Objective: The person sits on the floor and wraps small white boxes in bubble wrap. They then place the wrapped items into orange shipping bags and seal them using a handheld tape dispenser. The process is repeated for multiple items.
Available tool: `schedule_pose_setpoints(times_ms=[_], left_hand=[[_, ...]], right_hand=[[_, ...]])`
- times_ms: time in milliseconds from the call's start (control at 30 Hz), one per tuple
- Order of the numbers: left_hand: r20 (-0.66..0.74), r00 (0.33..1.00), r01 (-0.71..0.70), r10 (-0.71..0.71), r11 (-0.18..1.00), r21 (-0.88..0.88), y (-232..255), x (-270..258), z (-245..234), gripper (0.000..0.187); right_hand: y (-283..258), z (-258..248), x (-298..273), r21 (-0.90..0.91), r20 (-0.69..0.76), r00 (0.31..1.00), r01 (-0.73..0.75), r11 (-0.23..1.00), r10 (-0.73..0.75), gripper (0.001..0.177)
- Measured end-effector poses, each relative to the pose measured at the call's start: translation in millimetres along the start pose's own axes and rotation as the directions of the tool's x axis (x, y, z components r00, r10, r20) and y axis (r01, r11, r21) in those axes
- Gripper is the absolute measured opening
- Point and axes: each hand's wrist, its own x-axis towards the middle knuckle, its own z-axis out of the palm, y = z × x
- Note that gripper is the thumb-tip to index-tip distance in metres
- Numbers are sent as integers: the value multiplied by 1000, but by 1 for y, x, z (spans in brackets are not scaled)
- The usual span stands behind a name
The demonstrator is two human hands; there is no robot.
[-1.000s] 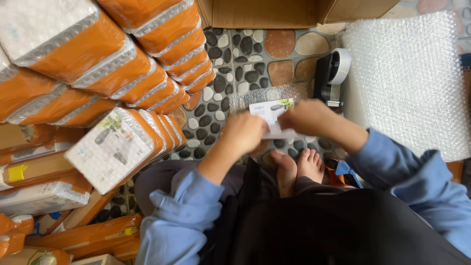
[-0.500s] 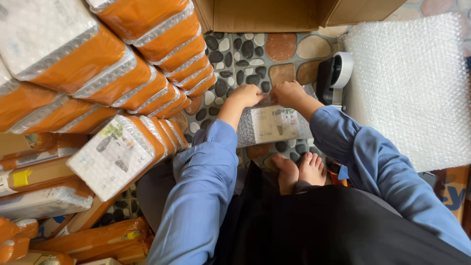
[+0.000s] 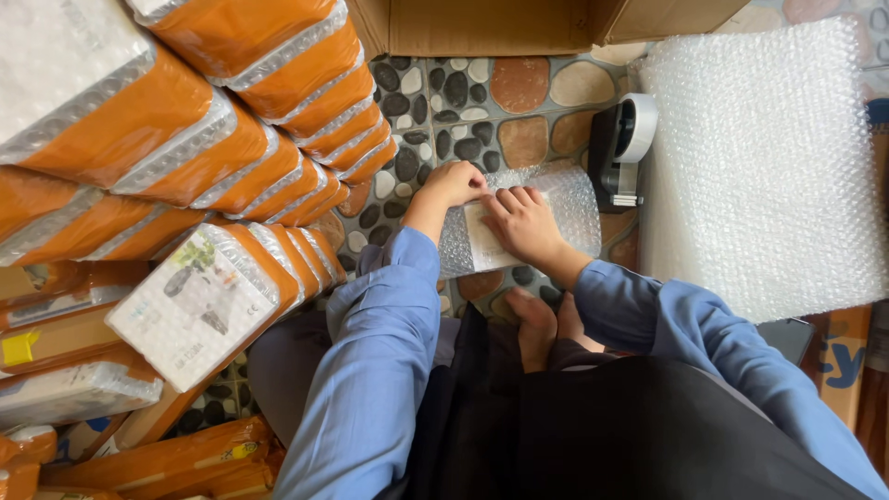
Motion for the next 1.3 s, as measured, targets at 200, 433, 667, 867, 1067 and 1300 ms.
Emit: schedule_pose_setpoints(times_ms=[200,433,667,867,1067,1300], left_hand=[[-112,991,-74,70,997,-26,-10,23,17,28],[-158,983,-72,89,991,113,9,19,19,11],[-288,948,-58,134,965,257,39,-12,-29,12],[-365,860,-221,357,905,365,68,-62,-54,10],[-255,875,-331,412,892,308,71,-84,-33,13],[-252,936,-216,245,967,136,83,-122,-23,23]], right_hand=[[3,0,4,47,107,990,-95,994,90,30],[8,9,4,67,170,979,-124,990,112,44],[6,-16,10,0,70,997,-12,1000,12,45],[-20,-48,-5,-107,-28,999,21,994,-24,54],[-27,-59,-17,-68,-1,999,32,997,-32,27],[-18,-37,-20,-12,-135,990,32,999,-34,22]])
